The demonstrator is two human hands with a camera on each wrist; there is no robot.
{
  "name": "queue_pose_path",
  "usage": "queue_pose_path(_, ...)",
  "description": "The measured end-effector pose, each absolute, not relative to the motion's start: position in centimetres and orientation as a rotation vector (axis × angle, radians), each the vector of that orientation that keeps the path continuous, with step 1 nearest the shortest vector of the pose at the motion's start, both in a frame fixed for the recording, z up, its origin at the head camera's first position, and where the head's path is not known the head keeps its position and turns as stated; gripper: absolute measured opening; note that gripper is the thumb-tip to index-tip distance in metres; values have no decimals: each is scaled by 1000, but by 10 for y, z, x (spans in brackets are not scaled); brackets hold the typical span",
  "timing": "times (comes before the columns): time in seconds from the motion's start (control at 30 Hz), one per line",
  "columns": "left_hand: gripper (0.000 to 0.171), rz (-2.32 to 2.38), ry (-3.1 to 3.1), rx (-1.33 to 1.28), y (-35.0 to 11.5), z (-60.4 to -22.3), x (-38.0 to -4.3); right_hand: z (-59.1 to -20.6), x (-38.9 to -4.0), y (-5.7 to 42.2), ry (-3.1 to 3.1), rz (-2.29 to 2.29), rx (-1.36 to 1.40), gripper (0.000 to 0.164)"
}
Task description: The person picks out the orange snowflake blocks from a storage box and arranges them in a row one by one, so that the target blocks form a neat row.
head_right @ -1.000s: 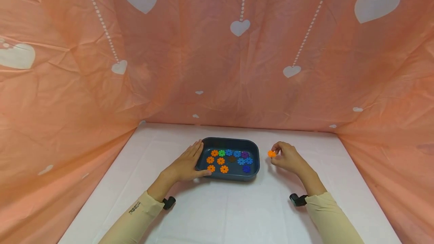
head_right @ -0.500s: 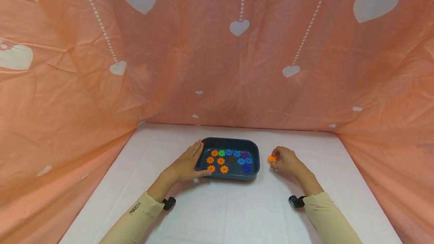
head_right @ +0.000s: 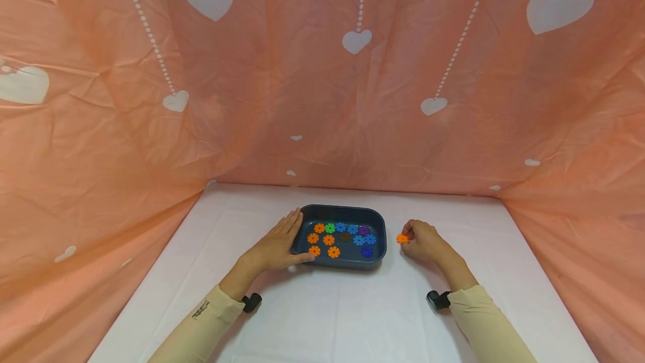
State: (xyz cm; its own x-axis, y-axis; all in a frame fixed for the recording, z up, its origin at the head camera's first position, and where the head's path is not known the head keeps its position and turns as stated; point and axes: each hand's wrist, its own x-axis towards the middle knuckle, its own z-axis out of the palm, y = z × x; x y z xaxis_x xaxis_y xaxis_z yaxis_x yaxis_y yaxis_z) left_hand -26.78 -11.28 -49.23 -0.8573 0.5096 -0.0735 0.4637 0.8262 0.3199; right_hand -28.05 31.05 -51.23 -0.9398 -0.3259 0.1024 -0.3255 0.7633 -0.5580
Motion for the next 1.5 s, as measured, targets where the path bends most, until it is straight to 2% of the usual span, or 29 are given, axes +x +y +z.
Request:
queue_pose_path(0.43, 124, 439, 2855, 759, -113, -493, -268, -517, -285, 311, 2928, -954, -590, 22)
queue_pose_path(0.87, 124, 423, 2852, 759, -112, -492, -268, -509, -284, 312, 2963, -958, -632, 23)
queue_pose_path(1.2, 124, 425, 2854, 748, -113, -492, -268, -494, -287, 304, 3059, -1064, -848, 19)
queue_pose_path(1.5, 124, 429, 2853, 754, -113, -493, -269, -475, -286, 285, 3086, -1039, -965, 25)
